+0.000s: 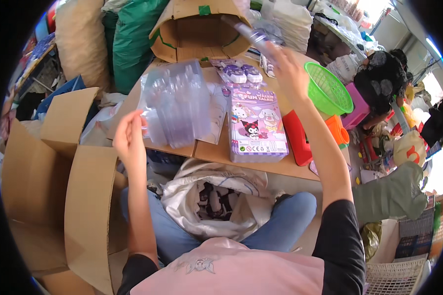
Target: Packaging toy walkie-talkies into plastic blister packs and card backings.
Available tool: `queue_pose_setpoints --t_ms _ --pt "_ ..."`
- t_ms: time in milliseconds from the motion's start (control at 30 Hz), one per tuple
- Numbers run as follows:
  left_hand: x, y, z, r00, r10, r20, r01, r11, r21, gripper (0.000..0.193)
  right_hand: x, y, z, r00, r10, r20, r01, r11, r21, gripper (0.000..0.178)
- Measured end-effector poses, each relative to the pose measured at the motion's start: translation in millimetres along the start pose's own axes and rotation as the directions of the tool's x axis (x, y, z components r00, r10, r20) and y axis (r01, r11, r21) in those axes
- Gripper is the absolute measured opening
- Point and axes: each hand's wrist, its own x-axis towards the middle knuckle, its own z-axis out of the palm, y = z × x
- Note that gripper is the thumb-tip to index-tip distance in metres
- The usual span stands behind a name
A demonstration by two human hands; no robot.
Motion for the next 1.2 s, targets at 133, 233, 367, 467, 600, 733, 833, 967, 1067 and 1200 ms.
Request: queue_pose_setpoints --t_ms 133,233,367,467,600,733,833,967,1067,1200 --pt "65 -36 19 0.988 0.15 0.027 -0.148 0.906 0.397 0.032 4 10 105 0.972 -0.052 0.23 0.114 0.958 -0.265 0.044" --pt "88 -63 14 0.975 -0.068 0.211 -0.141 0.546 0.826 0.05 -21 -13 134 0.836 0.081 0.543 0.077 0.962 -0.263 0.047" --pt "99 -39 27 0.843 -0.46 0.278 -0.022 0.488 0.873 0.028 -34 6 124 0.908 0.118 0.402 -0.107 0.993 -0.051 0.059" --pt "93 -48 29 0.944 -0.254 0.209 -0.071 0.462 0.884 0.037 -60 -6 85 0.966 0.065 0.251 -0.146 0.936 0.321 0.049" --pt "98 -30 25 0.906 0.335 0.26 -0.421 0.63 0.653 0.033 -126 -61 9 0.939 0.072 0.337 -0.285 0.713 0.641 0.021" --pt "79 31 38 0.981 0.17 0.091 -0.153 0.973 -0.173 0.024 -232 -105 -27 0.609 -0.428 0.668 -0.264 0.685 0.679 0.019" --pt "57 56 32 0.982 -0.032 0.188 0.106 0.912 -0.398 0.024 -348 -84 33 0.328 -0.472 0.819 -0.404 0.713 0.573 0.02" --pt "9 48 8 0.869 -0.211 0.448 0.388 0.852 -0.351 0.034 -397 -72 85 -0.201 -0.241 0.949 -0.819 0.573 -0.029 0.046" --pt "-35 37 -30 0.782 -0.404 0.475 0.532 0.83 -0.17 0.053 -382 -100 94 -0.322 -0.129 0.938 -0.823 0.527 -0.21 0.073" --pt "-89 25 -57 0.638 -0.575 0.512 0.689 0.723 -0.047 0.07 -440 -125 160 -0.078 0.008 0.997 -0.887 0.455 -0.074 0.107"
